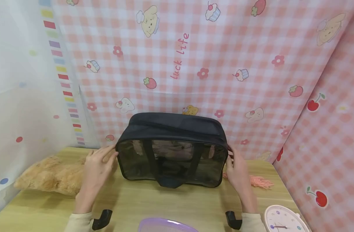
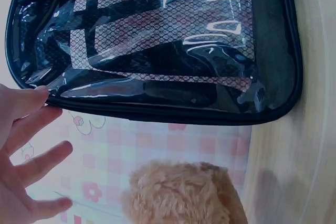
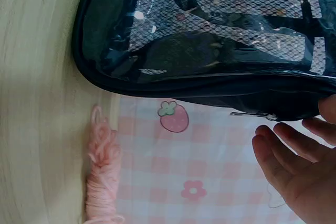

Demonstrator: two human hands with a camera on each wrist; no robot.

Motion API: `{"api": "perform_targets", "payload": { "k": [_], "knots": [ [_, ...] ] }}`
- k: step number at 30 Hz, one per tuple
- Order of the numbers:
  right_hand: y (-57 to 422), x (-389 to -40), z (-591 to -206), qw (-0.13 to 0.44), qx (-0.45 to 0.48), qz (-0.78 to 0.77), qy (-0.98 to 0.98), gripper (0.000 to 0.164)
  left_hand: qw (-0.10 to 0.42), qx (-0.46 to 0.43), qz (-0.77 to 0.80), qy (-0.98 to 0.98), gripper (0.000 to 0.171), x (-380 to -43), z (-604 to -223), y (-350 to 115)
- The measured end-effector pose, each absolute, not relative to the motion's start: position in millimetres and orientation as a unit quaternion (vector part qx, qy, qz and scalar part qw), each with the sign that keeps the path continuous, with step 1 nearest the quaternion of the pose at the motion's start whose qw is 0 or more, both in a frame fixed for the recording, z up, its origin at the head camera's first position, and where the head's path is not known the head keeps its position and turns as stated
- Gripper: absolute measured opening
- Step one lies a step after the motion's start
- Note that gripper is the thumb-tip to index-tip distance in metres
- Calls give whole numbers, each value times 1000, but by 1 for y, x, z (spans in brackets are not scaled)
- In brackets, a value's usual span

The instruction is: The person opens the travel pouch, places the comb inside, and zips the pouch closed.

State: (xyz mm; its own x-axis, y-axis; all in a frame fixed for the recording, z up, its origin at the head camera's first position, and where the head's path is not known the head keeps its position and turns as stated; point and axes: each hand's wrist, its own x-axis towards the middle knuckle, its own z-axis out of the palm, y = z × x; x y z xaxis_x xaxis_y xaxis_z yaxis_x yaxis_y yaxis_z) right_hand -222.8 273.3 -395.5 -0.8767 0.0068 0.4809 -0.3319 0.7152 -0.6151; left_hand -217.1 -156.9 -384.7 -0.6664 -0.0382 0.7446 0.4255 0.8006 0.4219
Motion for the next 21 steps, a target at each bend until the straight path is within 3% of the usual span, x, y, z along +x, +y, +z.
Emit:
{"api": "perform_targets", "payload": {
  "k": [10, 21],
  "knots": [
    [272, -231, -406, 177, 65, 431, -882, 40, 415, -123, -346, -833, 22, -221, -388, -156],
    [271, -244, -419, 238, 68, 459, -853, 30, 439, -139, -376, -804, 19, -226, -392, -156]
  ]
}}
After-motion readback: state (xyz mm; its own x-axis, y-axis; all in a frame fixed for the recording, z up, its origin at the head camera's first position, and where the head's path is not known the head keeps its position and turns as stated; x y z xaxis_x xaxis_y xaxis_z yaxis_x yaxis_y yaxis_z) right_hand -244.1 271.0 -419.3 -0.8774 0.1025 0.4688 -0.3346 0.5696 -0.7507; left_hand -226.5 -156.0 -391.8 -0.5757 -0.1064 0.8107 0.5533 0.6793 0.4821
